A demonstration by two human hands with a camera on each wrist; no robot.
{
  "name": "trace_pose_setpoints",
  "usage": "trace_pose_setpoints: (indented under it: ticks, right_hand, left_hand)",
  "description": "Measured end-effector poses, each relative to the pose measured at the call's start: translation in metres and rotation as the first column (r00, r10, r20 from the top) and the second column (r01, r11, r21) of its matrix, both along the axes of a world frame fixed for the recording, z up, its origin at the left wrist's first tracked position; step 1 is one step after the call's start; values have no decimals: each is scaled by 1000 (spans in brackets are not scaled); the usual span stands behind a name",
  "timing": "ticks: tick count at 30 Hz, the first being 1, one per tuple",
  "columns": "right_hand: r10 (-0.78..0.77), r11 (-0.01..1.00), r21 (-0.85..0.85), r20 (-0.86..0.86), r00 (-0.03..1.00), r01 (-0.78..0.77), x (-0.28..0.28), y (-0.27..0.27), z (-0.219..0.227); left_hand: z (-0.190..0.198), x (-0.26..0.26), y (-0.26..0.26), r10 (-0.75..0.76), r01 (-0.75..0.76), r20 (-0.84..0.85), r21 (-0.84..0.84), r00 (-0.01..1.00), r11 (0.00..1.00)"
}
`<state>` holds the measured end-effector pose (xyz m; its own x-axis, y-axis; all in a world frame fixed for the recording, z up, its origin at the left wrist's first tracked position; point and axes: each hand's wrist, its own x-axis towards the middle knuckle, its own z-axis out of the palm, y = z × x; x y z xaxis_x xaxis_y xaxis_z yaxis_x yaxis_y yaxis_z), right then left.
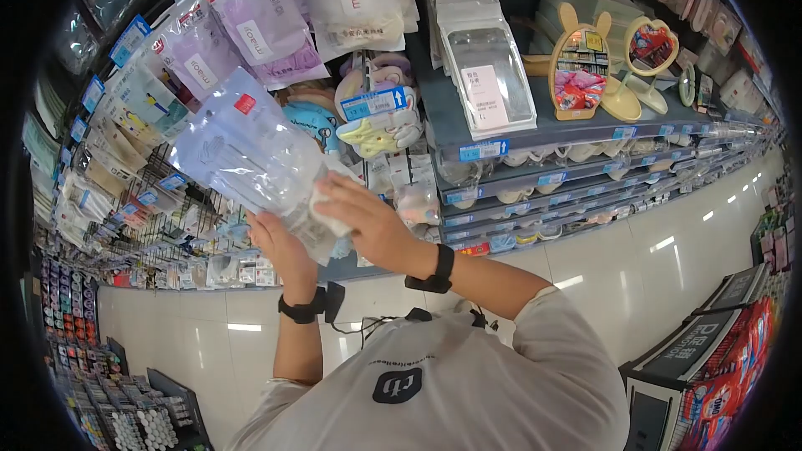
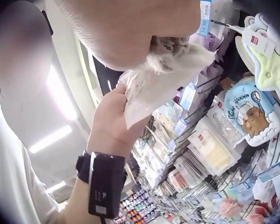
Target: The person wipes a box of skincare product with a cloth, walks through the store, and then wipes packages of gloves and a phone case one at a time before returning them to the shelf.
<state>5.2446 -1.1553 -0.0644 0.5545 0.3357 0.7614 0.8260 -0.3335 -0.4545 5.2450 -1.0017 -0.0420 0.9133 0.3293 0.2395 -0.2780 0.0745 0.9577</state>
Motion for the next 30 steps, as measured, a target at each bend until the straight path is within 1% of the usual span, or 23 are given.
trace_pose_setpoints:
  ticks: [2,3,4,6,7,9,11,12,13,15,16,17,18,19,20,21,22,23,24,25,26,28,30]
  right_hand:
    - [12,954,295,-191,982,46,1,1,7]
    - [107,948,316,-234,966,-28,4,1,7]
    - [112,951,308,-225,968,-38,3,3,9]
    - [217,879,472,-285,934,-61,-1,7,18]
    - [283,843,533,-327,902,-71,-3,7,19]
    - [292,840,536,-309,905,-88,1,3,17]
    - [298,828,552,-278,913,-103,5,1,20]
    - [258,844,534,-323,910,-50,7,-1,24]
    - [216,856,516,-364,906,3,10,-2,29]
    - [111,834,531,-427,898,150,11,5,39]
    - [99,832,532,-419,902,156,13,6,37]
    - [120,786,579,-488,865,217,15,4,34]
    - [146,737,615,-551,822,282,16,2,33]
    - [208,709,659,-536,818,252,18,1,34]
    - [195,703,661,-532,824,261,20,2,37]
    - [311,644,731,-519,796,224,20,4,40]
    - [425,574,796,-489,762,191,21,5,43]
    - [414,568,800,-483,772,196,25,4,43]
    - [338,617,754,-511,790,224,27,1,42]
    - [261,663,704,-536,803,254,30,-3,43]
    - [254,661,705,-533,807,257,32,-8,49]
    - [-5,791,528,-501,866,310,37,-21,68]
    - [7,781,539,-513,858,315,42,-36,78]
  left_hand:
    - [-19,3,-2,-55,41,47,257,997,966]
    - [-26,2,-5,-170,117,108,383,979,916]
    - [-29,3,-8,-162,106,120,377,979,920]
    - [-13,2,-15,-445,261,220,560,868,786]
    - [-9,5,-14,-437,253,233,551,869,795]
    - [-4,8,-9,-605,390,210,597,768,701]
    - [6,6,-3,-658,447,200,590,726,673]
    - [10,7,4,-712,503,183,590,678,631]
    - [12,12,14,-730,473,220,635,647,610]
    - [25,27,31,-735,450,224,666,640,595]
    - [30,32,37,-735,436,216,685,643,583]
    - [33,37,41,-709,549,236,488,665,678]
    - [32,47,45,-718,557,243,488,652,672]
    - [29,60,51,-636,463,248,505,731,729]
    - [31,71,54,-547,363,253,522,798,772]
    - [45,75,53,-467,186,345,608,814,772]
    - [42,83,56,-484,197,345,613,804,765]
    - [38,94,57,-669,571,110,431,735,698]
    - [36,101,56,-833,833,-76,143,548,535]
    - [34,102,52,-833,834,-36,45,552,550]
    - [33,104,47,-838,838,-33,47,544,543]
    - [30,105,36,-765,761,54,83,642,644]
    - [37,103,26,-746,741,47,85,664,666]
